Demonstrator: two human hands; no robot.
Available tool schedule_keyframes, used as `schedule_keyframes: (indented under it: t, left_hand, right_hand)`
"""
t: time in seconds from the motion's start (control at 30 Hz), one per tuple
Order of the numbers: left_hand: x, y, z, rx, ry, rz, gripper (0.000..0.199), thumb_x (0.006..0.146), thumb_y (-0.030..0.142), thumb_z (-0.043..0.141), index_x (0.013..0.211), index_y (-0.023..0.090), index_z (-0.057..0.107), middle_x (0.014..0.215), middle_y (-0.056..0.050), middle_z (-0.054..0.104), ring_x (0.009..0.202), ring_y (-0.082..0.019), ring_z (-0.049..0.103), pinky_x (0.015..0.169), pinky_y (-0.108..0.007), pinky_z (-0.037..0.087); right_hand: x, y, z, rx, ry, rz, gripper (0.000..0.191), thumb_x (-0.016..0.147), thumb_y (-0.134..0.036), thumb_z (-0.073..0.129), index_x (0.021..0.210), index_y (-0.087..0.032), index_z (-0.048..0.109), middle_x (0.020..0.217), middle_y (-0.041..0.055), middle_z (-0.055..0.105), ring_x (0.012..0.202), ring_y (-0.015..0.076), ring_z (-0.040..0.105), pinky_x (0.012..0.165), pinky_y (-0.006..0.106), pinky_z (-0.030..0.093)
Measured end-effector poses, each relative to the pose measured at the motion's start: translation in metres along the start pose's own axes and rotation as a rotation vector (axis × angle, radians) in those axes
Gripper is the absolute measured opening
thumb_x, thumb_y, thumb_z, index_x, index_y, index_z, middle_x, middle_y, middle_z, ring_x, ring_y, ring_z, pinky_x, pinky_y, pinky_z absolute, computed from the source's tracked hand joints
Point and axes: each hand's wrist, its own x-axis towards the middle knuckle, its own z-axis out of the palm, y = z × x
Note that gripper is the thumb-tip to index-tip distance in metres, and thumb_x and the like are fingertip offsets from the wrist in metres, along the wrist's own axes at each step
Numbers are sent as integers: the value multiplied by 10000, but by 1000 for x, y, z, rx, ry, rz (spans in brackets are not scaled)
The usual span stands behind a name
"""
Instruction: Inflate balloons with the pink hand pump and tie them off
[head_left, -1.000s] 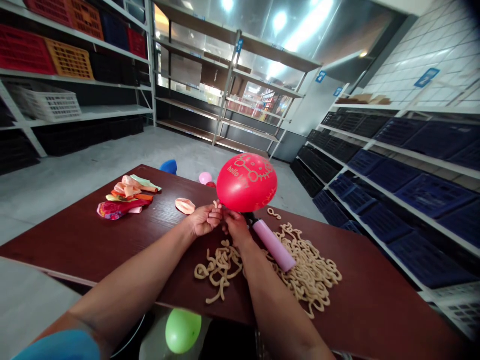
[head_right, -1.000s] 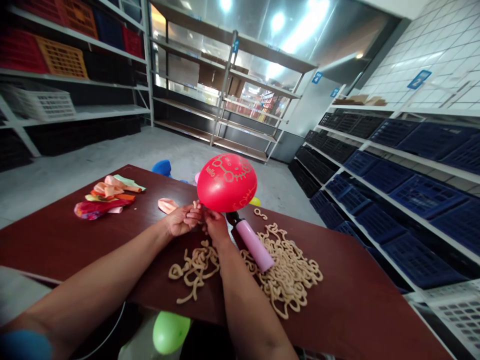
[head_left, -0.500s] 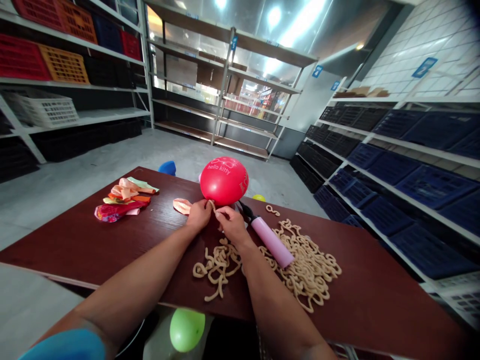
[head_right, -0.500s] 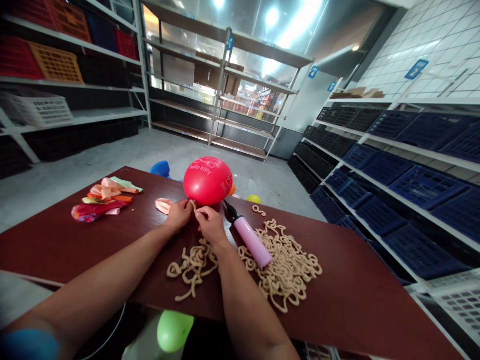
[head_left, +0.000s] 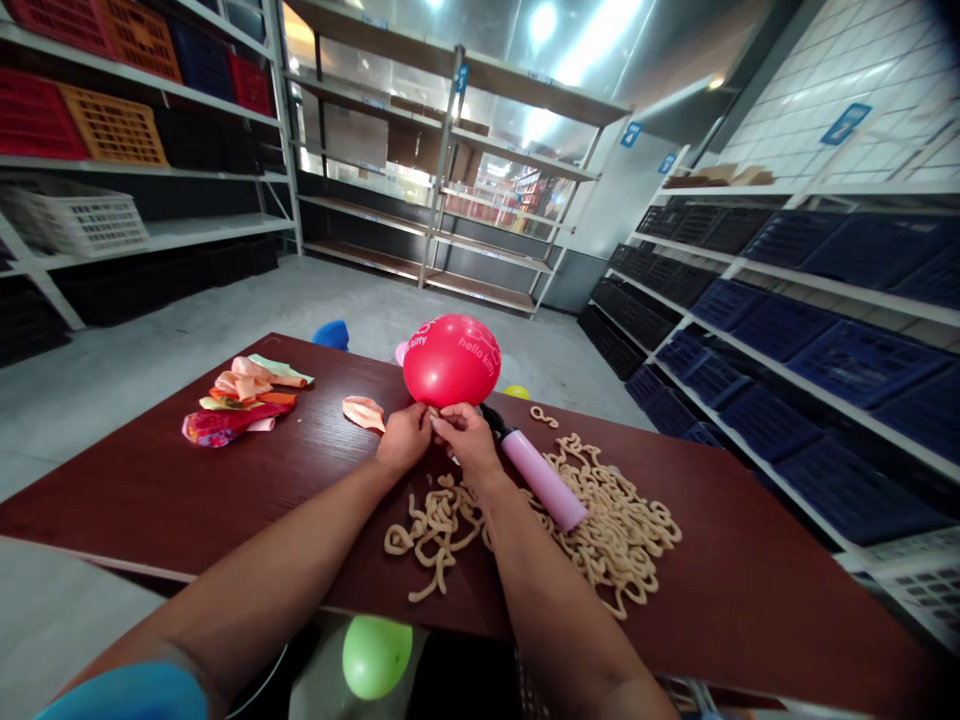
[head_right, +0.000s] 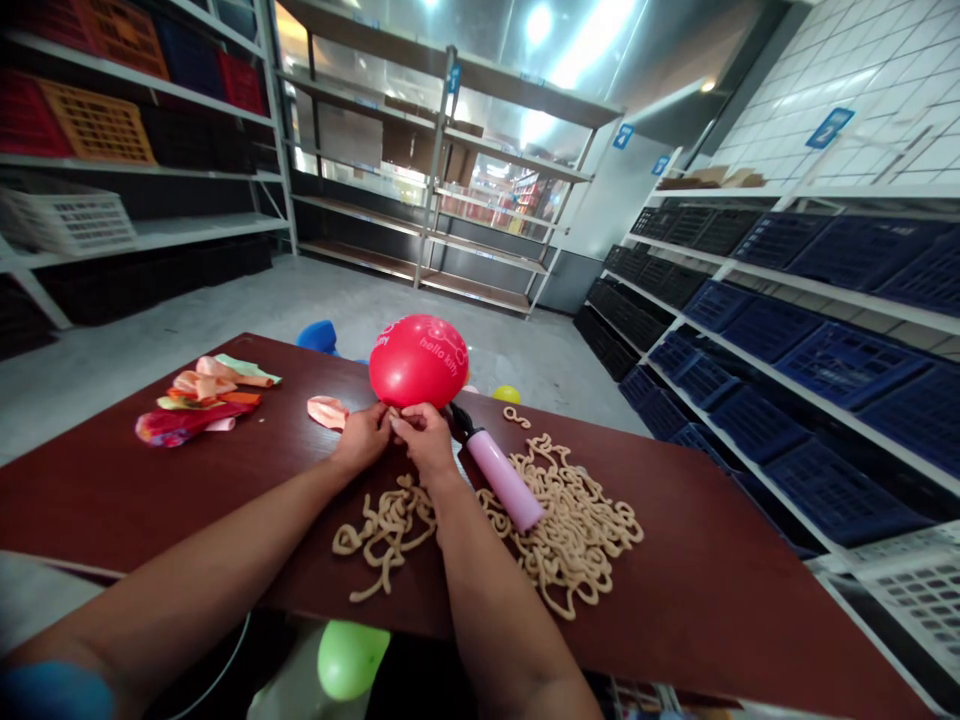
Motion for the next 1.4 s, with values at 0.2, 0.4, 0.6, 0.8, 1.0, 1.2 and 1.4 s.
schedule_keyframes:
  t: [0.2,0.4,0.6,0.8,1.0,1.2,1.4]
  left_hand:
    - [-3,3,0,53,-36,34,184,832,208,422,746,167,579,703,-64,618,645,-151,558,602,-247,353]
    - [-3,1,3,-25,-25,-5,230,841,265,421,705,167,579,656,-52,604,604,-141,537,567,-244,330]
    - [1,3,7,-195,-43,-126,323,830,386,425,690,155,602,608,-39,592,562,-138,511,524,-237,330]
    - [2,3,9,-292,-37,-117,328,808,412,438,699,157,613,594,-25,587,552,-141,505,510,-236,342]
    - [5,-6,10,-348,30,-181,316,782,421,459,668,160,596,560,-19,577,520,-135,484,494,-236,334]
    - [6,-10,13,-369,50,-201,323,792,430,438,671,167,581,535,-15,576,487,-133,500,468,-232,327]
    - [5,-11,15,-439,0,-250,278,779,408,476,672,173,577,501,-16,560,450,-138,500,439,-234,330]
  right_hand:
    - [-1,-5,-3,122,18,270,289,515,-326,748,686,-163,582,539,-43,560,456,91,519,337,163,287]
    - [0,-5,0,4,13,193,212,602,-345,659,636,-183,526,446,-54,523,392,92,475,345,181,303]
    - [6,8,1,-413,226,-83,180,696,-374,572,669,-210,503,568,-17,581,543,135,537,510,241,419]
    - [7,12,2,-586,352,-236,132,706,-326,548,660,-206,520,673,7,606,670,156,550,640,267,443]
    - [-2,5,2,-392,156,-278,237,771,-421,545,769,-195,615,735,10,633,620,131,569,586,242,457]
    - [0,6,5,-98,145,-115,260,718,-393,613,873,-185,615,719,-7,641,533,110,554,477,216,444]
    - [1,4,6,-7,112,-41,271,658,-334,663,891,-194,673,681,-11,638,531,114,549,428,206,435]
